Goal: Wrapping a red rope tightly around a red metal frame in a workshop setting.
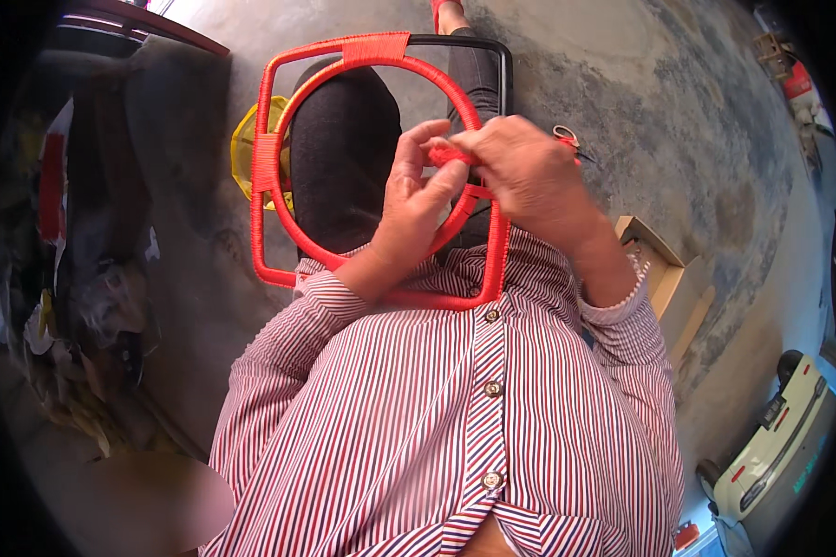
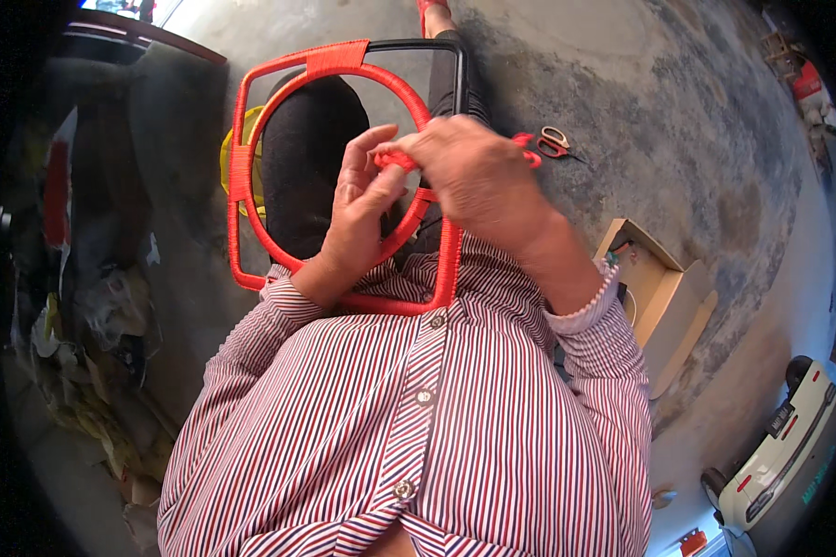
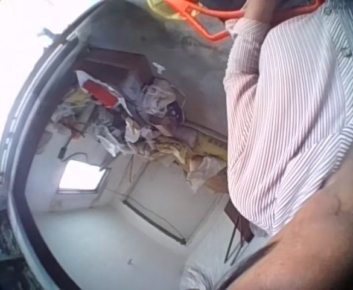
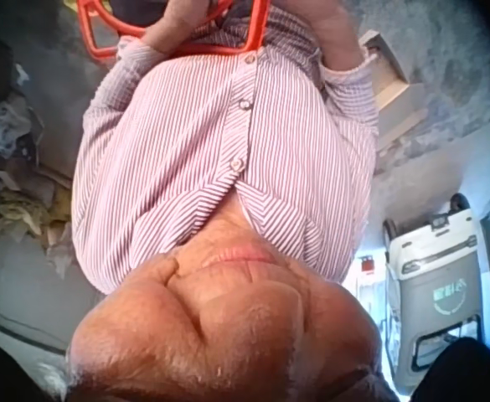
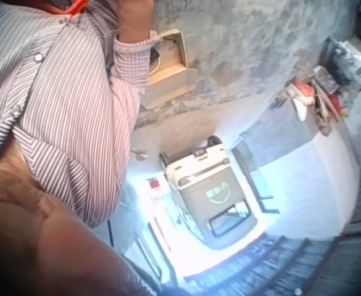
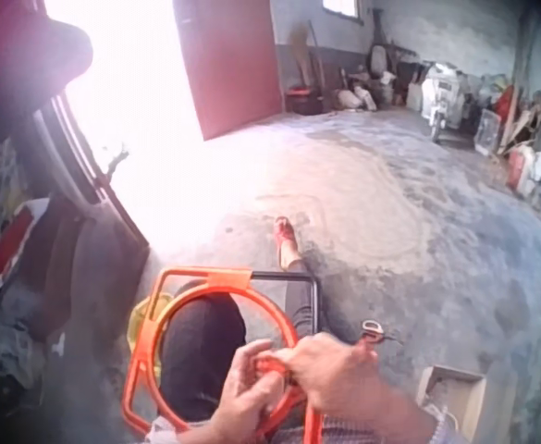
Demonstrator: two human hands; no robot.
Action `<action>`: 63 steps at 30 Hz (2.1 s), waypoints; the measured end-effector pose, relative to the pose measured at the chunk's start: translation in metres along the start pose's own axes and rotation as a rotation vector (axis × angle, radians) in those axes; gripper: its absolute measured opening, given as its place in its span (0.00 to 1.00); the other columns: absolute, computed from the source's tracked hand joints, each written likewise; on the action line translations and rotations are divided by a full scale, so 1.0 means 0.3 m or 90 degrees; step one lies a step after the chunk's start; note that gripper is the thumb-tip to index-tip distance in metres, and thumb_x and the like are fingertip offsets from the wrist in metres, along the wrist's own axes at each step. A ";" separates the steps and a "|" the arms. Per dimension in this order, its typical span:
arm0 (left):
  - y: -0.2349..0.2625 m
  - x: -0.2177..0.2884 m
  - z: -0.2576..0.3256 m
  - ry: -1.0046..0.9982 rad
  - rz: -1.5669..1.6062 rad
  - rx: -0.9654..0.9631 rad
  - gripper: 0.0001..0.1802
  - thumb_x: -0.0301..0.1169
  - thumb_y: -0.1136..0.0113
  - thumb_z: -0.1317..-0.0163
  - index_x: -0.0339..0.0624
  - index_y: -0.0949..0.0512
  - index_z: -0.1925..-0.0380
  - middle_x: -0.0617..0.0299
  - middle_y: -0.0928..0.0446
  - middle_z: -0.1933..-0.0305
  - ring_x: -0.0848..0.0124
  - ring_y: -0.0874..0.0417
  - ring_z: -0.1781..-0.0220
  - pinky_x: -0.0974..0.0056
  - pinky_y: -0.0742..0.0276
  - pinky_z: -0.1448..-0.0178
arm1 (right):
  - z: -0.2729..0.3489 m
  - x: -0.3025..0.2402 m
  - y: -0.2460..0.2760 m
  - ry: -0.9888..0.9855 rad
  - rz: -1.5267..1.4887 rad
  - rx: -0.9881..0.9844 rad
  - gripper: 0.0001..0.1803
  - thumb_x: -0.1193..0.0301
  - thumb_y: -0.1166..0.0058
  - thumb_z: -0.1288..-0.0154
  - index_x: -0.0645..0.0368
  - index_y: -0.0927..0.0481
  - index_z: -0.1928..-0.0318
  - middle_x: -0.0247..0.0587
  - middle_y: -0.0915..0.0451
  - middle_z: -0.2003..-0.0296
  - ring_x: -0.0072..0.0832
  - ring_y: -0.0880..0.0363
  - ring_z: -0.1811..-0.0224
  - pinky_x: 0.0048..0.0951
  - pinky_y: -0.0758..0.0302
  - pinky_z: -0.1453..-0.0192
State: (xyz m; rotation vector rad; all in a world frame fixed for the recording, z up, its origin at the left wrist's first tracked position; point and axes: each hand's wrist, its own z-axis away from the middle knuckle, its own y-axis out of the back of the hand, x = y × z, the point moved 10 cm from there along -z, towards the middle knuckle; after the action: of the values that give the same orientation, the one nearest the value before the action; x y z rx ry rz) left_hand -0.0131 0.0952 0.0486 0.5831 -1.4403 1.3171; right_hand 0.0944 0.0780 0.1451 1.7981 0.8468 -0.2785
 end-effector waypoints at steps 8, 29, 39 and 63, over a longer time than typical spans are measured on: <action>0.081 -0.106 -0.018 0.174 -0.044 0.044 0.04 0.19 0.45 0.40 0.37 0.27 0.66 0.63 0.25 0.71 0.77 0.22 0.71 0.74 0.23 0.66 | 0.109 0.126 0.076 -0.100 0.084 0.156 0.14 0.73 0.33 0.57 0.56 0.29 0.74 0.36 0.25 0.70 0.35 0.25 0.65 0.37 0.27 0.62; 0.025 -0.141 0.001 0.322 0.131 -0.015 0.10 0.17 0.53 0.38 0.33 0.27 0.57 0.57 0.21 0.65 0.73 0.17 0.67 0.71 0.19 0.61 | 0.302 0.171 0.230 -0.181 -0.985 0.127 0.05 0.72 0.51 0.43 0.55 0.33 0.71 0.34 0.25 0.76 0.31 0.27 0.70 0.37 0.30 0.50; 0.020 -0.103 0.002 0.223 0.056 -0.077 0.08 0.18 0.43 0.40 0.34 0.26 0.60 0.58 0.20 0.65 0.74 0.17 0.65 0.72 0.19 0.58 | 0.311 0.289 0.110 -0.483 -0.726 0.283 0.07 0.74 0.51 0.33 0.61 0.29 0.56 0.34 0.26 0.69 0.16 0.35 0.78 0.18 0.36 0.80; 0.031 -0.174 0.003 0.361 0.163 -0.026 0.11 0.28 0.54 0.32 0.33 0.29 0.55 0.60 0.23 0.66 0.73 0.20 0.69 0.70 0.21 0.63 | 1.301 0.937 1.084 -0.233 -0.693 0.967 0.09 0.84 0.56 0.44 0.55 0.31 0.68 0.28 0.43 0.80 0.20 0.47 0.79 0.26 0.42 0.71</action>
State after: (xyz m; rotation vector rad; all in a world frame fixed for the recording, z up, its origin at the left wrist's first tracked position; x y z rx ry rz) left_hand -0.0042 0.0820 -0.0021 -0.0181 -1.0852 1.4954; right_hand 0.5926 -0.2107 0.0707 2.1462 1.4147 -2.3752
